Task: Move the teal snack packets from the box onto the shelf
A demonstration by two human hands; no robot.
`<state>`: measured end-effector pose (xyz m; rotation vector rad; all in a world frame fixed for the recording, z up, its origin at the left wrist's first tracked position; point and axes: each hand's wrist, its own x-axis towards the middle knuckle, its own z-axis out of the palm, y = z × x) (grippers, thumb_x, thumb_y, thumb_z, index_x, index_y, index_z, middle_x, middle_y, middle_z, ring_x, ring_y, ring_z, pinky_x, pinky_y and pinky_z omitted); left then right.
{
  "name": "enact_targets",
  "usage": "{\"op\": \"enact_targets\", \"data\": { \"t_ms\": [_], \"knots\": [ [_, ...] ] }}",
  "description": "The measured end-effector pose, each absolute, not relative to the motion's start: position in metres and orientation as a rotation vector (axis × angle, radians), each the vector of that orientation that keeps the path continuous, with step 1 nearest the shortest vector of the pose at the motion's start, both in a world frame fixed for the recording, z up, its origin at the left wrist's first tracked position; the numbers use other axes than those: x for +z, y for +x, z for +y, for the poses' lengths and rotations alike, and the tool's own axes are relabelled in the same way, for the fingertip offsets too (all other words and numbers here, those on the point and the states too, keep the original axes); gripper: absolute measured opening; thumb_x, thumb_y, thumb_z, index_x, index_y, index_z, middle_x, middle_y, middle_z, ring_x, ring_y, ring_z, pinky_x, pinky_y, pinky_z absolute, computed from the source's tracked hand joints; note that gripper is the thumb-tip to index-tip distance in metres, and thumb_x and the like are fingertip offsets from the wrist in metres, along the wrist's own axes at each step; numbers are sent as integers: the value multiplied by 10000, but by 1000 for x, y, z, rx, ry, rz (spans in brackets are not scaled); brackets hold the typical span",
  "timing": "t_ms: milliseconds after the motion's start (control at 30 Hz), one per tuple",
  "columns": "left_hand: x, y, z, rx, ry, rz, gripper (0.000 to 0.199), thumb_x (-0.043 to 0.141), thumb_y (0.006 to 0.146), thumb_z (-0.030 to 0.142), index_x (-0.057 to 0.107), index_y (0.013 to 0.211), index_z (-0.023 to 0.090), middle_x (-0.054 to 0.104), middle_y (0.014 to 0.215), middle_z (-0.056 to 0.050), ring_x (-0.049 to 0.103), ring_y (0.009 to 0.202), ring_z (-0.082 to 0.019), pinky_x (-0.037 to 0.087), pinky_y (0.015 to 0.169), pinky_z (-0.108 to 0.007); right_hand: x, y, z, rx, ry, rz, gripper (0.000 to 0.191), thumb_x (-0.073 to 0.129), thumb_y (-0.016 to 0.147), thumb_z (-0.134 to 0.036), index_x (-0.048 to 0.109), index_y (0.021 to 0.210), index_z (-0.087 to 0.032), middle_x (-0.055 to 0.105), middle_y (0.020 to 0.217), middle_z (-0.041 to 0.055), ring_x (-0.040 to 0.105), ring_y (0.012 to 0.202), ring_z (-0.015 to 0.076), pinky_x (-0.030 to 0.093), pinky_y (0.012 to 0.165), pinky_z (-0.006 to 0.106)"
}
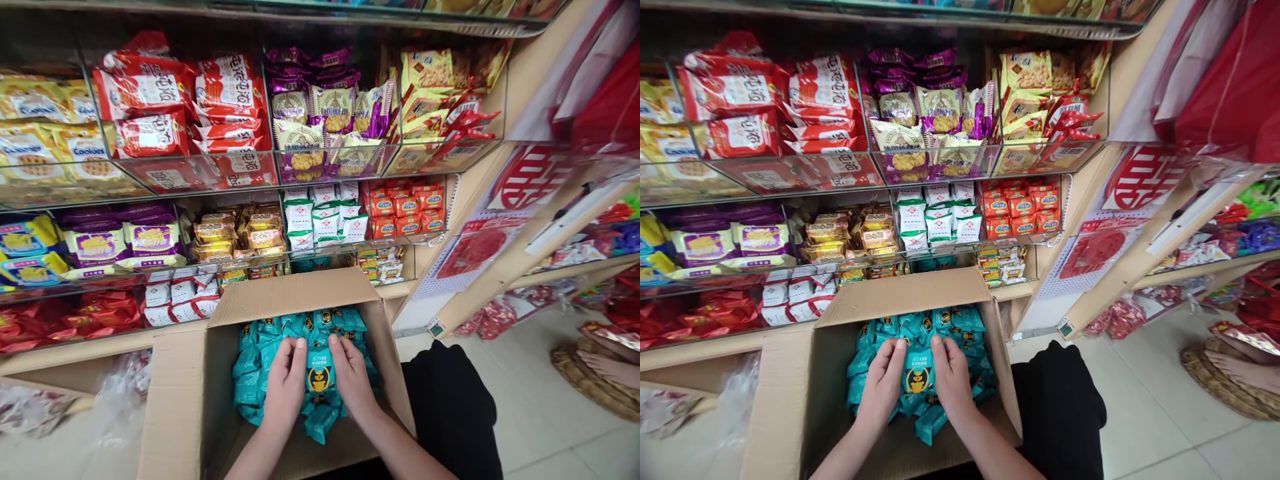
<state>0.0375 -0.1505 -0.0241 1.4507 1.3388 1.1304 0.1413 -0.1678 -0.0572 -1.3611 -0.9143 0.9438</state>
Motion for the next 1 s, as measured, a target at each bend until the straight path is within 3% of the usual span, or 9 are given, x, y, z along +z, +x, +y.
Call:
{"op": "enact_targets", "data": {
  "t_ms": [267,500,600,700,767,833,933,1000],
  "knots": [
    [-27,42,-149,1226,1507,1398,339,389,809,477,395,610,202,362,565,44,368,529,-103,348,524,-224,-64,145,-168,696,-1549,-978,380,329,846,-490,436,658,-178,446,599,-3,399,552,121,319,510,229],
    [-29,41,-147,1245,1519,1425,343,351,826,478,371,611,212,360,569,40,372,528,-108,359,527,-228,-62,150,-167,698,-1527,-1002,404,308,845,-516,419,646,-183,396,580,-13,377,541,120,317,519,236],
    [-30,42,-144,1250,1527,1434,355,351,819,496,369,604,213,358,561,40,375,516,-108,355,515,-229,-60,153,-167,799,-1428,-1003,369,339,841,-502,436,686,-181,405,611,-12,395,571,121,339,542,230],
    [-32,43,-143,1263,1548,1436,335,355,825,477,380,622,212,372,567,41,388,519,-106,361,515,-225,-53,160,-172,1037,-1220,-1072,277,456,806,-455,482,888,-192,426,646,-24,430,596,118,368,561,220],
    [-30,41,-141,1217,1595,1407,318,352,832,457,392,635,210,387,570,39,404,524,-107,375,517,-223,-46,168,-177,1250,-1116,-1142,313,546,763,-411,476,985,-202,483,695,-18,477,637,123,391,583,222],
    [-23,35,-137,1135,1700,1369,307,327,846,431,411,651,209,410,571,35,426,528,-112,392,519,-226,-38,180,-179,1349,-1109,-1216,302,588,739,-379,495,959,-195,527,716,-8,505,642,125,401,578,224],
    [-5,20,-116,993,2068,1290,234,356,841,379,501,785,204,538,711,-13,523,682,-144,440,648,-264,-25,206,-170,1106,-1271,-1283,293,593,738,-364,511,958,-189,557,716,-1,517,623,129,404,559,229],
    [5,9,-92,808,2432,1160,325,485,768,379,517,1038,201,548,1070,-90,484,1033,-215,379,890,-350,-15,225,-155,819,-1373,-1303,345,589,738,-360,504,1030,-197,589,825,27,540,690,148,424,609,253]
  ]
}}
